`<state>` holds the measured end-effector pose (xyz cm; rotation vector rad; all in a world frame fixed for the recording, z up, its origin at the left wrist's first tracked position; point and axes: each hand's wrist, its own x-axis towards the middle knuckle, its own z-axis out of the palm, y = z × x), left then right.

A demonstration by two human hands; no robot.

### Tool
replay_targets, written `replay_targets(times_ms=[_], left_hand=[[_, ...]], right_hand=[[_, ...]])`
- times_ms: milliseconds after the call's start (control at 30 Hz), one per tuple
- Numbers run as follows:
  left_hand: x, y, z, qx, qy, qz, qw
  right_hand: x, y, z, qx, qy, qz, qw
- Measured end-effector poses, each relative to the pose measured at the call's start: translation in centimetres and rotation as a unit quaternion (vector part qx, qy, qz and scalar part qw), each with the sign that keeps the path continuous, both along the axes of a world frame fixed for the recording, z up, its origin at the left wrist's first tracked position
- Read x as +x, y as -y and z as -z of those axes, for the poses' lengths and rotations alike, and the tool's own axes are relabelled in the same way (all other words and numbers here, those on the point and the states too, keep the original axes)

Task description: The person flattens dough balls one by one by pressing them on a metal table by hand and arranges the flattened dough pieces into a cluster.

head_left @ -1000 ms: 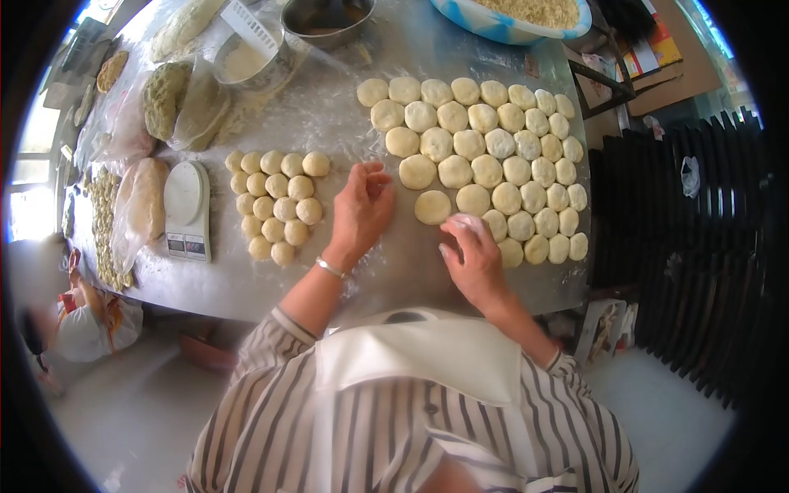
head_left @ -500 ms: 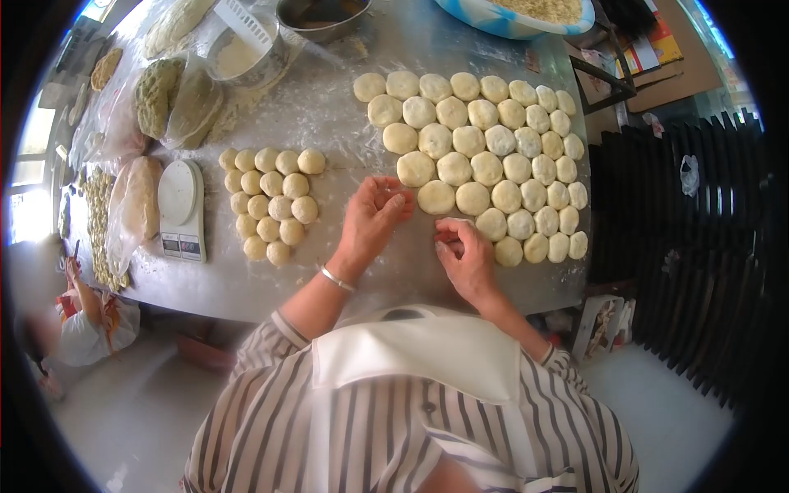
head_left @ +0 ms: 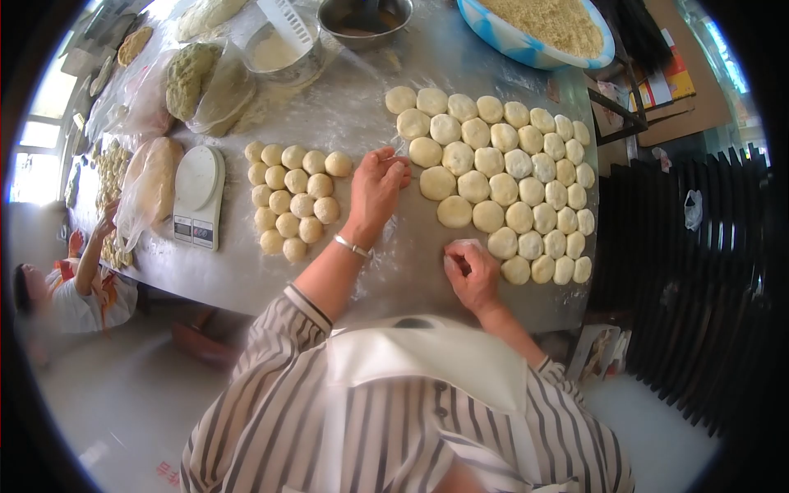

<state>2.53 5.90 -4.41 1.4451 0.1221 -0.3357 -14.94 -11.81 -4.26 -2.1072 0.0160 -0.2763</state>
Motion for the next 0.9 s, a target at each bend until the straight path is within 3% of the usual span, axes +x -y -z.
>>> replay_targets(times_ms=[200,300,367,433,533,633,900], left_hand=[[0.8,-0.5,-0.6,-0.016,-0.056,0.035,0.998],[-1.1,-1.7,-1.0,-0.019,-0.009,0.016,1.000],[-3.5,-2.9,-1.4,-0.005,0.014,0.023,1.000],[-5.7,-4.6,-1.8,0.022,0.034,0.049,0.998],[-9.6,-6.8,-2.7,0.013,0.009,0.031,0.999],[-12.4,-9.8,-4.2,0.094,0.034,0.048,0.994],[-15.8,-17.4,-3.3,0.137,0.070,-0.099,0.983]], right_hand=[[-0.2,-0.4,-0.5,0.004,-0.035,0.000,0.999],[1.1,-0.7,-1.2,-0.110,0.109,-0.035,0.987],[4.2,-1.0,-3.6,-0.252,0.112,-0.056,0.959],[7.7,-1.2,-3.2,-0.362,0.063,-0.020,0.930],[11.5,-1.2,-2.5,-0.407,-0.001,-0.037,0.913],[13.5,-1.5,-1.2,-0.450,-0.054,-0.061,0.889],[13.9,-2.8,-3.4,-0.508,-0.153,-0.098,0.842]])
